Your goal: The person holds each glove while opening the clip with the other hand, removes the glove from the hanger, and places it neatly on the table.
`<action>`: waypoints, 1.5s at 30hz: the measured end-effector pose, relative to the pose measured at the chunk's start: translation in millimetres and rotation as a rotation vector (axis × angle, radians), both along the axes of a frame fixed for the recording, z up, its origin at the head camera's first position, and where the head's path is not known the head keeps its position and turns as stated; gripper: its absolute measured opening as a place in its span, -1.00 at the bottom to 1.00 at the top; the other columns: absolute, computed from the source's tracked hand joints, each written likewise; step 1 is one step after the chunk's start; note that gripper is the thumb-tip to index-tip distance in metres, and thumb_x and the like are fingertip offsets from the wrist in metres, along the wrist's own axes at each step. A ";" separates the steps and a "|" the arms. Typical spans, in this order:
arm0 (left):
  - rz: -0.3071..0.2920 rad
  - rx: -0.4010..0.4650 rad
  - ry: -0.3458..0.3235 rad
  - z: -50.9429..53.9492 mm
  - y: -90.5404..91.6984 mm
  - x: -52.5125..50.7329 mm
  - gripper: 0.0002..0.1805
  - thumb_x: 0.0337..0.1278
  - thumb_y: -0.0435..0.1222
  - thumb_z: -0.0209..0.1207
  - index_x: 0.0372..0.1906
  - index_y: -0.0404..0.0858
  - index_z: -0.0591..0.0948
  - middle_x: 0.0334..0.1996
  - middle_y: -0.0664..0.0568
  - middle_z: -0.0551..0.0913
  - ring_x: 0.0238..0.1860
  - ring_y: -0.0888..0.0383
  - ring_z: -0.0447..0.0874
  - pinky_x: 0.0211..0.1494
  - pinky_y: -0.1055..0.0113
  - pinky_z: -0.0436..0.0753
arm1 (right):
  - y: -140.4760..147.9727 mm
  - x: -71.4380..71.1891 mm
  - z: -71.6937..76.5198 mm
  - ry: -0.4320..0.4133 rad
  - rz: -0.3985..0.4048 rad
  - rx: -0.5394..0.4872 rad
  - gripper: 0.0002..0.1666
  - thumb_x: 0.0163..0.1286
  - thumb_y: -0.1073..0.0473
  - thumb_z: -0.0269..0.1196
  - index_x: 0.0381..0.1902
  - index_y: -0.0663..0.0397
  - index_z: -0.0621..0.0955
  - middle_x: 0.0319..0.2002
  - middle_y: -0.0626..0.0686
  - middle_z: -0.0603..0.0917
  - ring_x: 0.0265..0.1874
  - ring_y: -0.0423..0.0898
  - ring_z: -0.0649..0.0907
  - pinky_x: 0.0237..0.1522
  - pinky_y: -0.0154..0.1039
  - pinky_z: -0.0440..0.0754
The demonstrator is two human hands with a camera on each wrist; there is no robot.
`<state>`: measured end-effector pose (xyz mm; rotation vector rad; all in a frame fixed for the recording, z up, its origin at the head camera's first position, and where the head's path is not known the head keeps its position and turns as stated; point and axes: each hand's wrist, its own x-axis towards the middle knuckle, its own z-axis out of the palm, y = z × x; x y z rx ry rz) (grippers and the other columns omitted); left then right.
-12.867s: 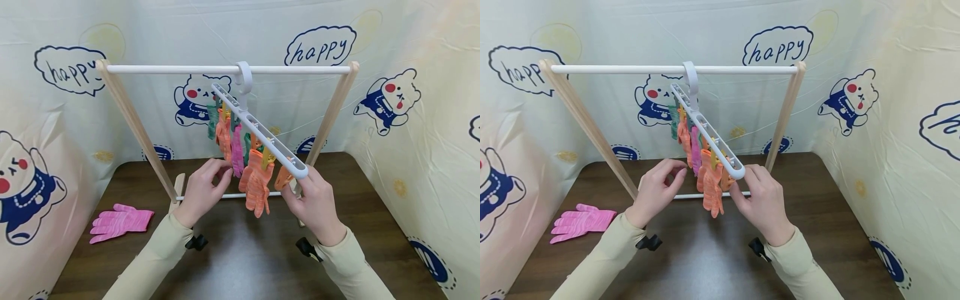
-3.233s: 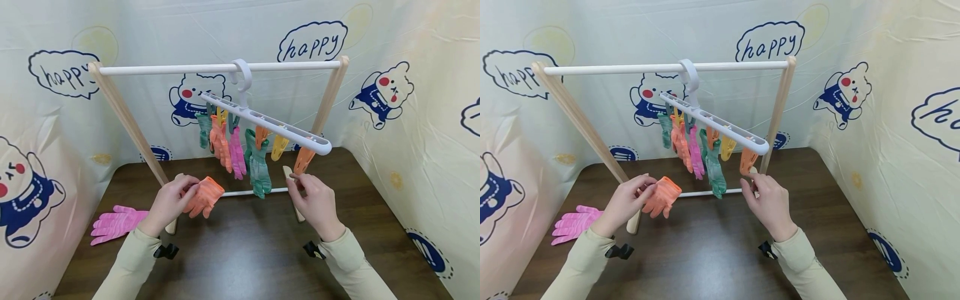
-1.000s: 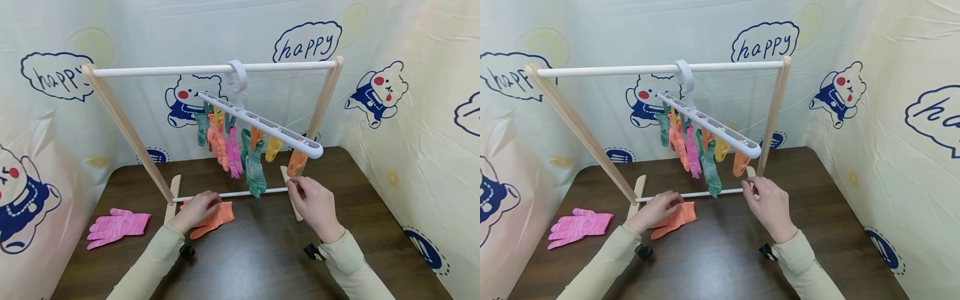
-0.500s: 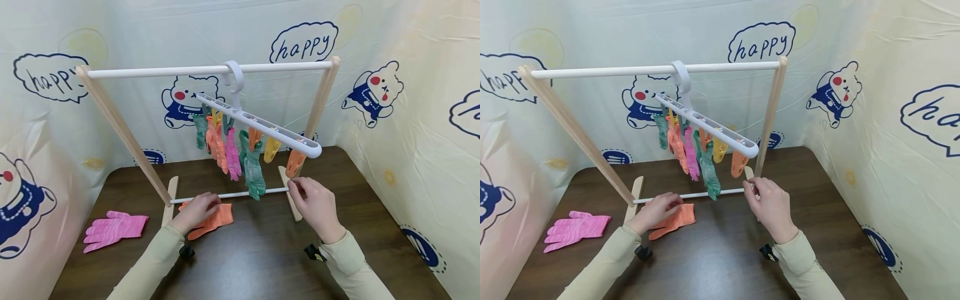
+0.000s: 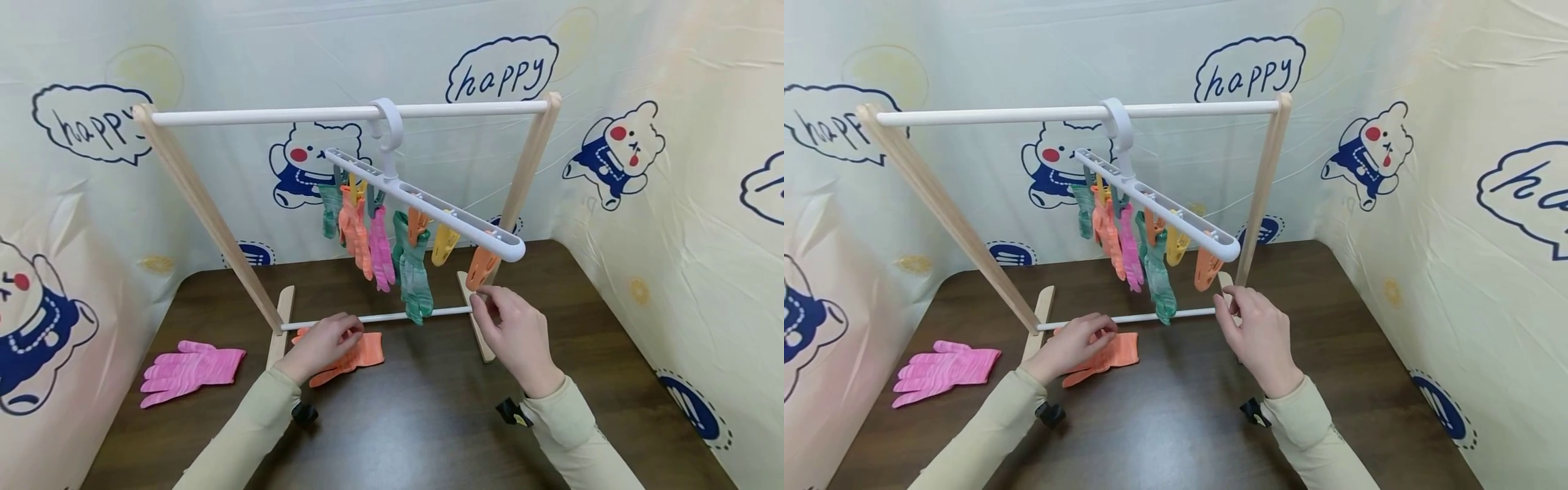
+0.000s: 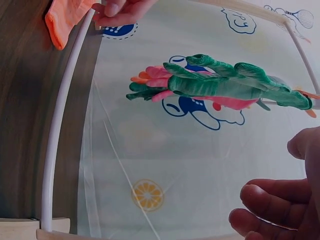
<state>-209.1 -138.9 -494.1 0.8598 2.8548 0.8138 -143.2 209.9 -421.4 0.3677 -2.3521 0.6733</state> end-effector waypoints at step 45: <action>-0.003 0.247 0.298 48.6 24.0 11.9 -0.83 0.45 -0.27 0.25 0.03 -0.13 0.71 -0.09 0.10 0.70 -0.17 0.15 0.69 -0.10 0.18 0.74 | -19.0 -8.3 25.0 0.132 0.081 -0.023 -0.70 0.43 0.13 0.34 0.02 0.18 0.70 -0.23 0.13 0.66 -0.47 -0.07 0.53 -0.57 -0.18 0.54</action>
